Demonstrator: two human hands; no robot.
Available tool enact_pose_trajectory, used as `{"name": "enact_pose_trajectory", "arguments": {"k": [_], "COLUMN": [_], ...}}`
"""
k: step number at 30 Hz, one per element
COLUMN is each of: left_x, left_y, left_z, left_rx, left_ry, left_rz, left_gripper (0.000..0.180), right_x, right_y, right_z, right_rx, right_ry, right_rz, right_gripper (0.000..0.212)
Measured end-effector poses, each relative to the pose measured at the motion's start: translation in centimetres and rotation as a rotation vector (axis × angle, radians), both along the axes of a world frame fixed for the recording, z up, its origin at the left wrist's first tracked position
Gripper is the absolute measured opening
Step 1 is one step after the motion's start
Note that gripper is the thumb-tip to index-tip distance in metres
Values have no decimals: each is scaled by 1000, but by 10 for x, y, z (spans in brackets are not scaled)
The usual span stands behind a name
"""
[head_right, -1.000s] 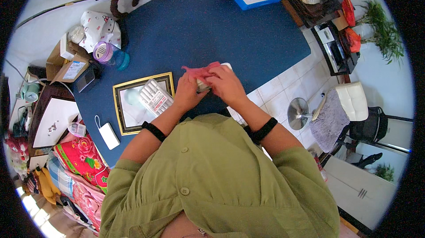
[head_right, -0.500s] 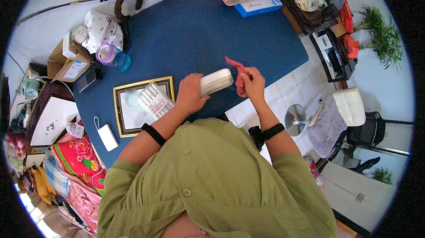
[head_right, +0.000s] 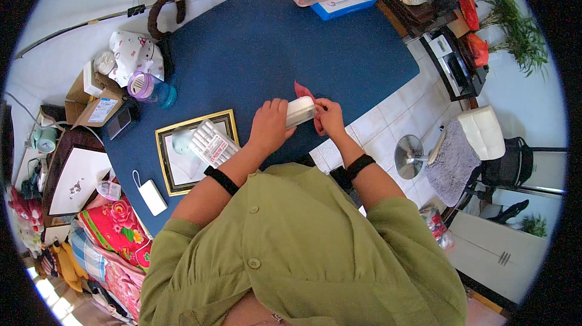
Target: The person wipes a white plastic container, a clear plastic case containing markers, and a framed photograph with a pink cloth. They handle each item individually, wiping the surfaces and edges before placing them back on the blue table.
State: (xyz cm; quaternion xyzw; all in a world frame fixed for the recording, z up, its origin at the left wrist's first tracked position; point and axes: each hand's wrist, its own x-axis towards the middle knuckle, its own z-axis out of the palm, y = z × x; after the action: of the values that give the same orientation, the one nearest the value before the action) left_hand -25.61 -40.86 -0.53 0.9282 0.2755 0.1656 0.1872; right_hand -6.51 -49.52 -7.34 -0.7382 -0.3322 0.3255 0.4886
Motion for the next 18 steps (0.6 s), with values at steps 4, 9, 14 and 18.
{"name": "enact_pose_trajectory", "arguments": {"k": [4,9,14,18], "left_x": [-3,-19,-57,-74], "left_y": [7,41,45,50], "left_z": [2,6,40,73], "left_rx": [-66,-760,-1800,-1860], "left_ry": [-22,-125,-866,-966], "left_rz": [27,446,376,315], "left_gripper": [56,55,56,56], "right_x": [2,11,-4,-44], "right_y": [0,0,12,55], "right_z": [5,32,85,172], "right_rx": [-103,-104,74,258], "right_ry": [-279,-340,238,38], "right_rz": [111,132,-31,67], "right_gripper": [10,10,15,17]}}
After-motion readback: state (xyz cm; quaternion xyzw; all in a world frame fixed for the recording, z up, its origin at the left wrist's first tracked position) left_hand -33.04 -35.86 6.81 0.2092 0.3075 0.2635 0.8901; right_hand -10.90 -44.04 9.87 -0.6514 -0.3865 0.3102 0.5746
